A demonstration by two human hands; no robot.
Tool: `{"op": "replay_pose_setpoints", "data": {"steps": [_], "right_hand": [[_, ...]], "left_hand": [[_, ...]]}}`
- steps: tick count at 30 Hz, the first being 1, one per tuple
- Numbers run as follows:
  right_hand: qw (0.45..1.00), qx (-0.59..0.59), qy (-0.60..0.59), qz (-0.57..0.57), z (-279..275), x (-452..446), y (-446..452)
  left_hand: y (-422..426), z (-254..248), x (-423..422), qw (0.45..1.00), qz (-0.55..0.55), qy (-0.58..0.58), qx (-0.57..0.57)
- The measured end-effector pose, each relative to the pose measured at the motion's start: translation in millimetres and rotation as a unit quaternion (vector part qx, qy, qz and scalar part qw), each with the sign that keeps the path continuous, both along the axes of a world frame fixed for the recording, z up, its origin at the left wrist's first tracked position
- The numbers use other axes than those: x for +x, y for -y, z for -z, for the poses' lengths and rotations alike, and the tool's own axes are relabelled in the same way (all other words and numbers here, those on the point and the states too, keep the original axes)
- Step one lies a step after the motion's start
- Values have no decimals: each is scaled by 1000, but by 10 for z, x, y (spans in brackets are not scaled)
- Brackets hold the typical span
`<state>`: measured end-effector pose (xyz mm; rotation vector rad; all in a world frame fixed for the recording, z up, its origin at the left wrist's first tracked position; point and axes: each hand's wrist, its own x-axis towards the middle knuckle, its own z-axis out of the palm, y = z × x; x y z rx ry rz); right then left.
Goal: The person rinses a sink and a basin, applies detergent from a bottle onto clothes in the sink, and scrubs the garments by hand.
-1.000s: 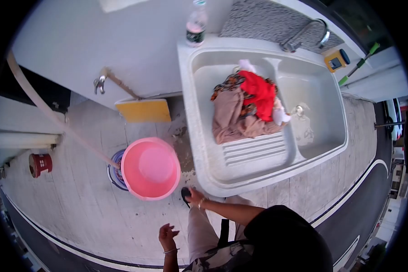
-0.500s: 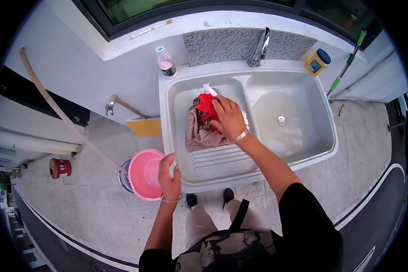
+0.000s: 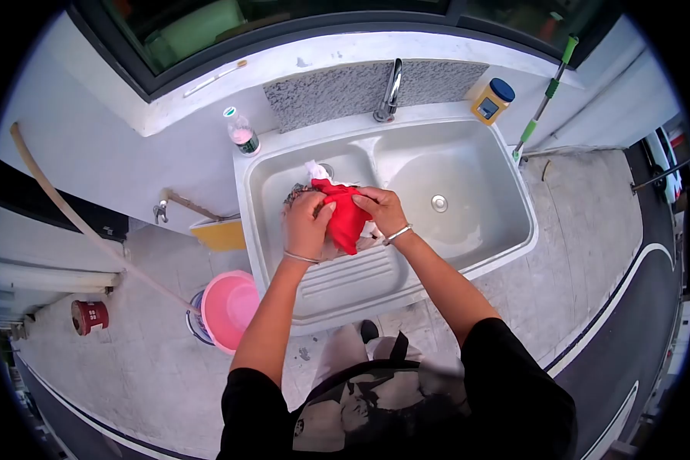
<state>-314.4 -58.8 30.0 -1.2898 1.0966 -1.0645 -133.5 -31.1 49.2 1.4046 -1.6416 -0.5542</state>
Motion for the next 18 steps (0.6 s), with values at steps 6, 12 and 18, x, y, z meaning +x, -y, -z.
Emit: {"op": "replay_pose_setpoints", "data": {"steps": [6, 12, 18], "right_hand": [[999, 10, 43, -29, -300, -289, 37], [992, -84, -90, -11, -1014, -138, -211], [940, -165, -297, 12, -1299, -430, -40]], "left_hand": [[293, -816, 51, 923, 54, -353, 145], [461, -1276, -428, 936, 149, -295, 120], [591, -1538, -709, 961, 219, -166, 35]]}}
